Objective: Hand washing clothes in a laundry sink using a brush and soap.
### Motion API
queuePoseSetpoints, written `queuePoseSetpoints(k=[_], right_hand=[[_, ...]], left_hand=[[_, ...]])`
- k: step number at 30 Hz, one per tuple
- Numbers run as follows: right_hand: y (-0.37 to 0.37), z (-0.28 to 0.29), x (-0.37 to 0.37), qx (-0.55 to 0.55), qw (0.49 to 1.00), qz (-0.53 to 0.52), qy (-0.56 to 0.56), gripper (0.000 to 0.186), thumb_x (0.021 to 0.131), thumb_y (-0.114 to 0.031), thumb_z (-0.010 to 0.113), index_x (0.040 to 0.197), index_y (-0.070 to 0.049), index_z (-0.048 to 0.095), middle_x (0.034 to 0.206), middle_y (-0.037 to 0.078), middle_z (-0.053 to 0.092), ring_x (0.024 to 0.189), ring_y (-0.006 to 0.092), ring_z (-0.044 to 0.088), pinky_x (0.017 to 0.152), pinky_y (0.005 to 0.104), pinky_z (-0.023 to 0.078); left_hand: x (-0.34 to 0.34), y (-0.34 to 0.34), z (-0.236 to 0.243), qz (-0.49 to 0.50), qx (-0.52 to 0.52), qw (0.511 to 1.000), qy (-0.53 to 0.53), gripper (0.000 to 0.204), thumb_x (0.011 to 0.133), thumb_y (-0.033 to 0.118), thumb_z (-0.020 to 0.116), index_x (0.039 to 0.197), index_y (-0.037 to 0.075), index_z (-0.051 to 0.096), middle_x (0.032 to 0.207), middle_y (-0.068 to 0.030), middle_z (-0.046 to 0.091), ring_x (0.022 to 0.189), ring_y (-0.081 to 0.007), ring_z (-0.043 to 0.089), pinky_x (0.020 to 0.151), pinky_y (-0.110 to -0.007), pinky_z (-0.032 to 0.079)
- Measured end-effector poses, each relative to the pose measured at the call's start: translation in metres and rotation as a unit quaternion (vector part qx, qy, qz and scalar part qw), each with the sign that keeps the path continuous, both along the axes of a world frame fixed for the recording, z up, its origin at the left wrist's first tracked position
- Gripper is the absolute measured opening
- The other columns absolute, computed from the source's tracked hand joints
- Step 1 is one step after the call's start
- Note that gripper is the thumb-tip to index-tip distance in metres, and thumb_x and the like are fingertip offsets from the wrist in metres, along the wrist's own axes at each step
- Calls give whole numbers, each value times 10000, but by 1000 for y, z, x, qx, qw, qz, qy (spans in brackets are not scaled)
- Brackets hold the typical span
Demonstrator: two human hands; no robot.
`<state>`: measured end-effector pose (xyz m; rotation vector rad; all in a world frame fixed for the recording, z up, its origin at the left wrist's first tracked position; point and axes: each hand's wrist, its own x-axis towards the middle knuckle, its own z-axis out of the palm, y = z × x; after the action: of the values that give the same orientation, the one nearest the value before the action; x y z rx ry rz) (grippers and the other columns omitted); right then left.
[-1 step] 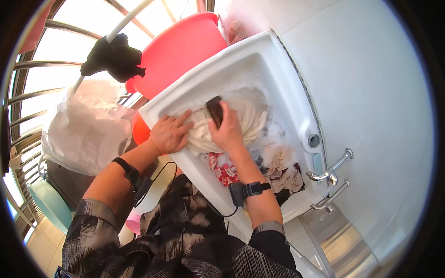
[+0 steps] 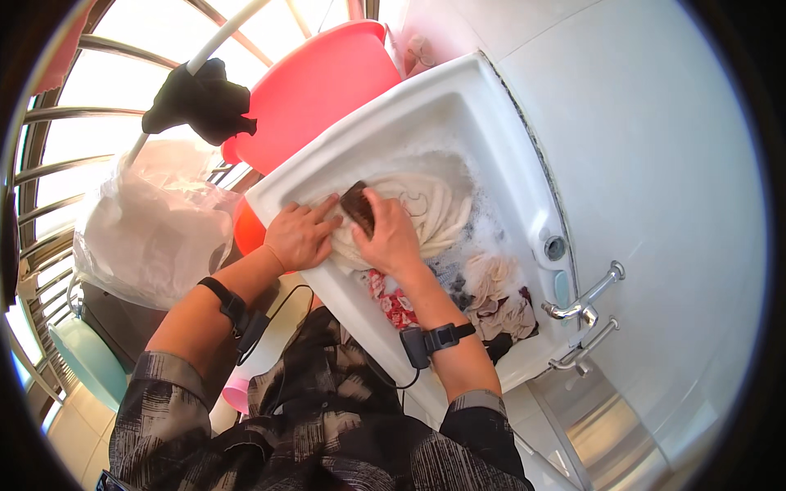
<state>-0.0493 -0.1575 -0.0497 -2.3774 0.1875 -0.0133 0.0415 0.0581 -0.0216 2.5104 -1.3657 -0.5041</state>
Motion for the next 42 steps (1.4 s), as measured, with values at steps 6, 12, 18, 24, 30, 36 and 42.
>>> queuePoseSetpoints(k=[6,12,18,24,30,36,42], right_hand=[[-71,-22,31,-103,976,-159,105,625,891,-332,725,1455,-134,544,1080,267,614,972,456,654,855,510,545],[-23,3,19,-76,994,31,72,646,883,-364,752,1466,-172,552,1110,253,613,992,440,653,911,508,538],[-90,-29,46,-156,963,-167,146,607,907,-365,717,1466,-188,558,1119,250,623,1013,450,649,881,521,543],[-133,-73,7,-203,951,-198,125,689,936,-374,681,1544,-159,438,1130,273,617,1054,473,639,916,551,516],[-58,-38,4,-101,978,-179,29,706,915,-352,721,1548,-175,465,1113,248,580,1036,440,599,935,543,478],[-34,-15,10,-146,989,9,21,639,869,-343,753,1471,-208,588,1139,215,611,1016,410,622,897,510,507],[-57,-22,36,-131,980,-125,86,608,882,-386,746,1444,-191,619,1060,208,629,928,397,657,868,515,540]], left_hand=[[1,-10,-3,-18,-10,1000,15,312,831,230,647,1116,171,757,1453,-80,633,918,-234,699,867,-392,493],[1,0,1,9,-18,1000,9,343,830,229,637,1149,180,756,1450,-61,635,935,-231,699,874,-387,489],[1,-7,-4,5,0,999,38,342,831,228,624,1145,180,753,1449,-65,633,945,-232,702,888,-392,484],[-1,-8,-4,33,-8,999,19,468,814,226,632,1269,127,678,1486,-85,595,969,-235,694,902,-394,478],[0,2,-6,36,1,999,12,529,804,229,642,1317,99,632,1502,-89,579,985,-228,685,908,-395,474],[-1,-6,-5,21,-16,999,33,351,808,224,642,1133,120,725,1452,-73,626,985,-221,684,903,-388,477],[-2,-2,-5,29,-21,999,13,345,809,224,637,1122,115,732,1452,-46,626,1009,-208,676,896,-382,477]])
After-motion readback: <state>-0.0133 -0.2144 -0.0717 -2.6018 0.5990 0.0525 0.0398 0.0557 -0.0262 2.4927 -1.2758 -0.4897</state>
